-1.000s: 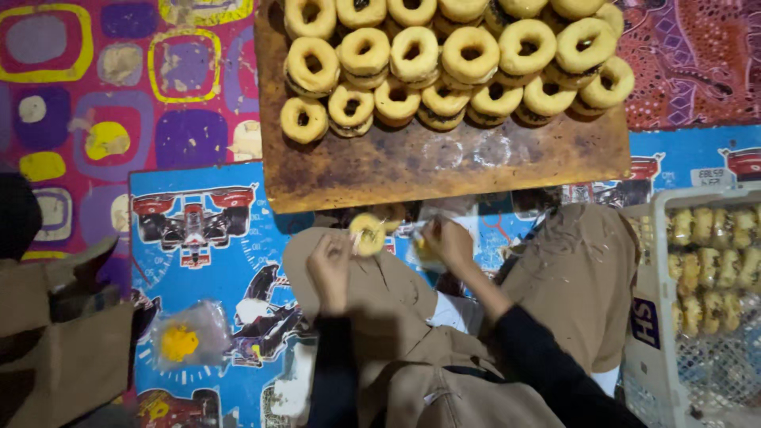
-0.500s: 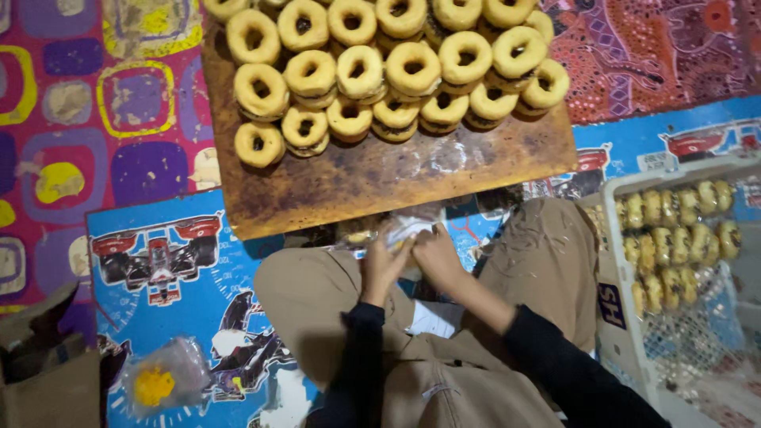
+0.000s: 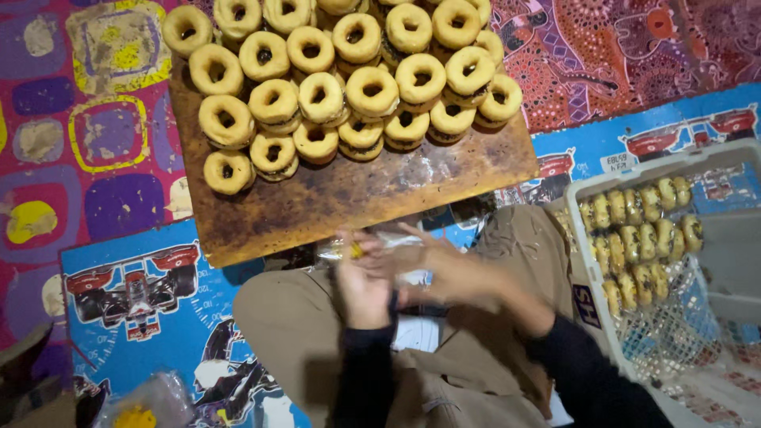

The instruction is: The person sits on the floor and repeatedly picks doughnuts from a wooden board, places them into small plastic bags, and sets the filled bags into a white crate. The doughnuts include plain and seeded varieties.

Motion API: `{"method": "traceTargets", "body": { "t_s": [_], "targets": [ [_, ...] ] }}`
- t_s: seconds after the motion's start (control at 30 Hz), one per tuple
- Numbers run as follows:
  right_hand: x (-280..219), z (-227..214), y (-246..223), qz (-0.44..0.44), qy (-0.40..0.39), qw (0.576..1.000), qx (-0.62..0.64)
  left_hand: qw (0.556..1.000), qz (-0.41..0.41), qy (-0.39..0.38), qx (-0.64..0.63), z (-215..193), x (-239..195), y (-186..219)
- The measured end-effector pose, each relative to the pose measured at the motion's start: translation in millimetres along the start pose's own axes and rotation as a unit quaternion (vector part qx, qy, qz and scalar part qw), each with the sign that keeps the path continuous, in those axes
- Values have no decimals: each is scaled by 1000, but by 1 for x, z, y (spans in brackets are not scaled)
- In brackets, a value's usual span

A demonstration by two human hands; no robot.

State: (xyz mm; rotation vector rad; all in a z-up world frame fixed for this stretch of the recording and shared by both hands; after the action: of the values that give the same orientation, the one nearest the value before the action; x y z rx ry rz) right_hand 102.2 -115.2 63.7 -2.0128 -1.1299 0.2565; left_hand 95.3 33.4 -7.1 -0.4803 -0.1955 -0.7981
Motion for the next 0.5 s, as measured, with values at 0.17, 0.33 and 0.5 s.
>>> {"method": "traceTargets", "body": {
  "t_s": [0.17,0.33,0.5],
  "targets": [
    [50,-166,121,134,-20,898,-419,827,416,328,190,11,-67,73],
    [82,-212,186,227,-149,854,-443,840,388,353,138,32,-65,57],
    [82,-210,123,175,-125,868,-446,875,375,304,19,52,-47,51]
  ]
}}
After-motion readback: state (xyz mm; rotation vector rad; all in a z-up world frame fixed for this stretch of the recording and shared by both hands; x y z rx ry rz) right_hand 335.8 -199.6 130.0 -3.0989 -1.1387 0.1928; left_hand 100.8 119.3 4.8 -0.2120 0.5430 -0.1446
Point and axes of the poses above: each hand's wrist, its own x-axis towards the middle knuckle, its own z-axis out of the palm, y = z × x, the point moved 4 cm from there along x, towards the middle knuckle, and after that the axes turned 14 degrees about -z, right-handed, at the moved point
